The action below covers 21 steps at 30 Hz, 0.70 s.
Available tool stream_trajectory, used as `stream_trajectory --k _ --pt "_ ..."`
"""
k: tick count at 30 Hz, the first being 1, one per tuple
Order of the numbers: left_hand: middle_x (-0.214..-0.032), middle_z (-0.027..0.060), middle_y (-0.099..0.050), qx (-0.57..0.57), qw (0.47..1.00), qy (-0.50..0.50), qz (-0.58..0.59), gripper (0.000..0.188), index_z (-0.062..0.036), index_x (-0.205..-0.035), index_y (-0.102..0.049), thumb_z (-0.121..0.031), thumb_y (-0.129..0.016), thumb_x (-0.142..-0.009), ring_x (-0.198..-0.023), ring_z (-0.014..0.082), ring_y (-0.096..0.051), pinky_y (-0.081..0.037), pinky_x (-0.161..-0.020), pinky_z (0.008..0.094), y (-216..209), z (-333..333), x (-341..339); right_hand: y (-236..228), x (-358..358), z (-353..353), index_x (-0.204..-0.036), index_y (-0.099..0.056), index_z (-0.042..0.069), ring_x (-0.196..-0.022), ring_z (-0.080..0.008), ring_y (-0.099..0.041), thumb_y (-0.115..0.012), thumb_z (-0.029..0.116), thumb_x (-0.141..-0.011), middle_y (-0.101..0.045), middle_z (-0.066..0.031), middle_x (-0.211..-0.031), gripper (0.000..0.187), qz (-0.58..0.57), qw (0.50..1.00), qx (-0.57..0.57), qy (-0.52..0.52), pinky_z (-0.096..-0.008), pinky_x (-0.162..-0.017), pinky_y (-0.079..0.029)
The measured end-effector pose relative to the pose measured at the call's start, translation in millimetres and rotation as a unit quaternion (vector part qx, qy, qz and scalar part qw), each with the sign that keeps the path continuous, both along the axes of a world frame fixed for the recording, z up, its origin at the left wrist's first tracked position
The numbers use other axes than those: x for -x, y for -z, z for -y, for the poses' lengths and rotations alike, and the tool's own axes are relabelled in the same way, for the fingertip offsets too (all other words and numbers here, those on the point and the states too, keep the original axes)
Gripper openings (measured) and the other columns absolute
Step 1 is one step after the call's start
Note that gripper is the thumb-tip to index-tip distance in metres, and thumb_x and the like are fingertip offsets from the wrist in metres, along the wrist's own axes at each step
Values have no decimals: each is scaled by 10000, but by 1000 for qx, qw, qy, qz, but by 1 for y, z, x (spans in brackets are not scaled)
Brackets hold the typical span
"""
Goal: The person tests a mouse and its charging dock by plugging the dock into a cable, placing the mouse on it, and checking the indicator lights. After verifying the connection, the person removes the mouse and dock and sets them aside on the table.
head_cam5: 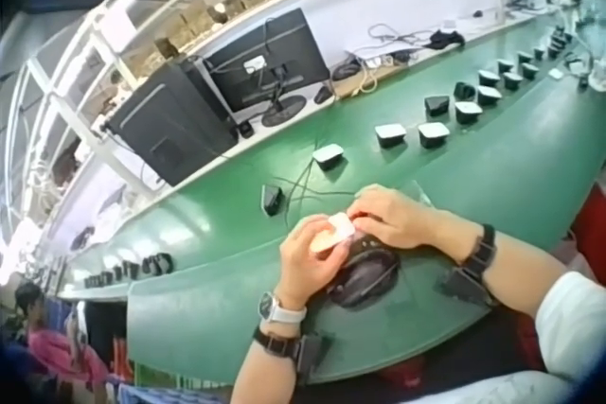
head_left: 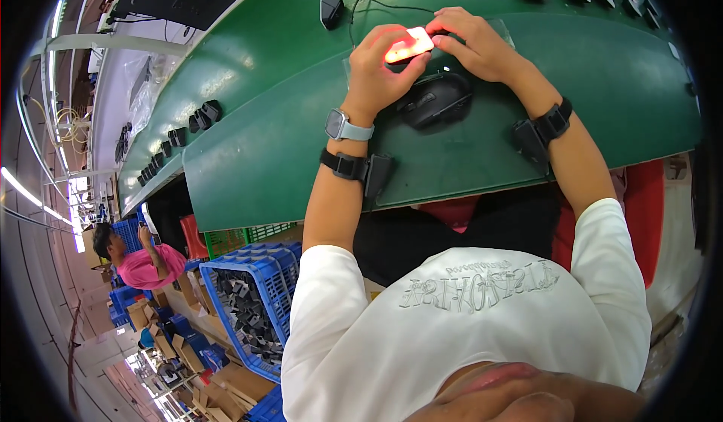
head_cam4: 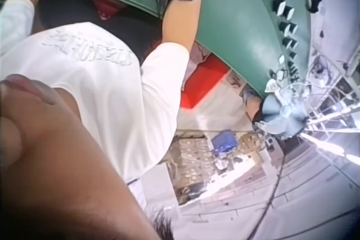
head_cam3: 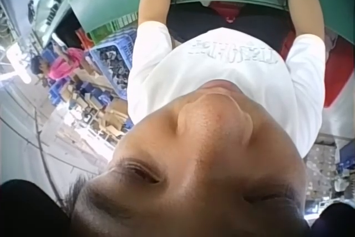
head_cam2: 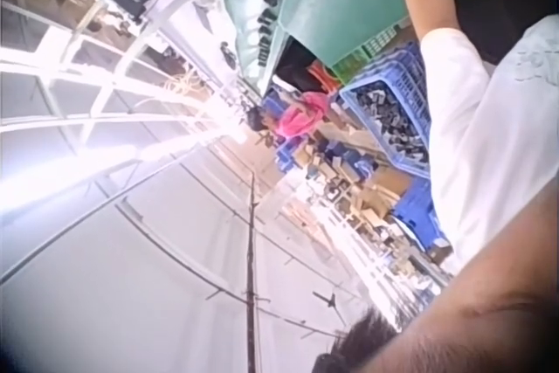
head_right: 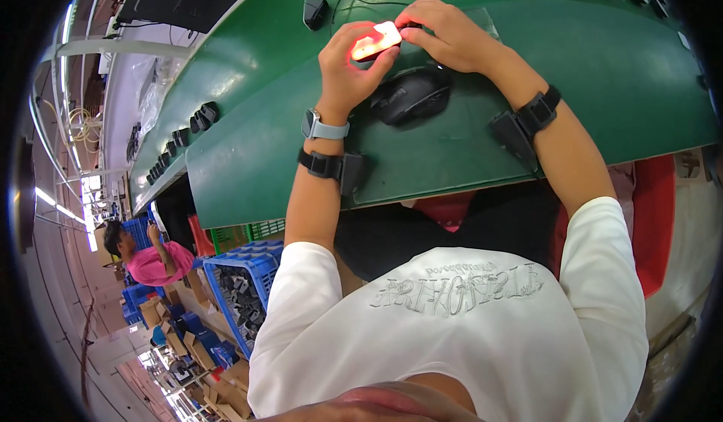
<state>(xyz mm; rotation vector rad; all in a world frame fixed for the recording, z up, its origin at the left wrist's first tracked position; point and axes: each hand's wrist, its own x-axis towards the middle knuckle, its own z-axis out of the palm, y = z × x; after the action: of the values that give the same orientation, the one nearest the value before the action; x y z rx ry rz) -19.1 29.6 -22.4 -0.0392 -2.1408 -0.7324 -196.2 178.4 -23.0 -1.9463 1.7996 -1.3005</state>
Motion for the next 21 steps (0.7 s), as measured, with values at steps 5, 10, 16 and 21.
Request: stream_trajectory --k 5,10,16,21 --pt "-1012 124 -723 8 1000 2 -3 332 -43 -1008 -693 -144 -876 -750 -861 294 -719 -583 -742 366 -4 -1 0 4 2 0 -1148 -643 -5 -1101 -328 -603 -608 140 -983 -654 -156 -1121 222 -30 999 13 17 -397 -966 -483" --pt "-1012 123 -726 -15 1000 0 10 322 -47 -999 -693 -141 -873 -750 -872 292 -718 -577 -750 359 -4 -1 -2 0 -1 -3 -1146 -648 -7 -1072 -321 -617 -613 145 -981 -659 -156 -1107 227 10 1000 -17 17 -391 -942 -495" --pt "-1010 119 -728 -32 999 3 25 331 -38 -995 -684 -153 -872 -749 -880 298 -720 -576 -771 363 1 6 -8 5 -3 6 -1139 -656 -11 -1027 -308 -631 -615 141 -979 -672 -163 -1100 224 -11 1000 0 2 -377 -926 -502" --pt "-1134 140 -671 -17 999 26 -28 443 -50 -1104 -682 -165 -903 -738 -1028 314 -675 -564 -859 361 -7 -3 3 4 7 -5 -1109 -649 -25 -902 -139 -596 -573 132 -1004 -664 -90 -966 203 106 990 -88 9 -287 -824 -471"
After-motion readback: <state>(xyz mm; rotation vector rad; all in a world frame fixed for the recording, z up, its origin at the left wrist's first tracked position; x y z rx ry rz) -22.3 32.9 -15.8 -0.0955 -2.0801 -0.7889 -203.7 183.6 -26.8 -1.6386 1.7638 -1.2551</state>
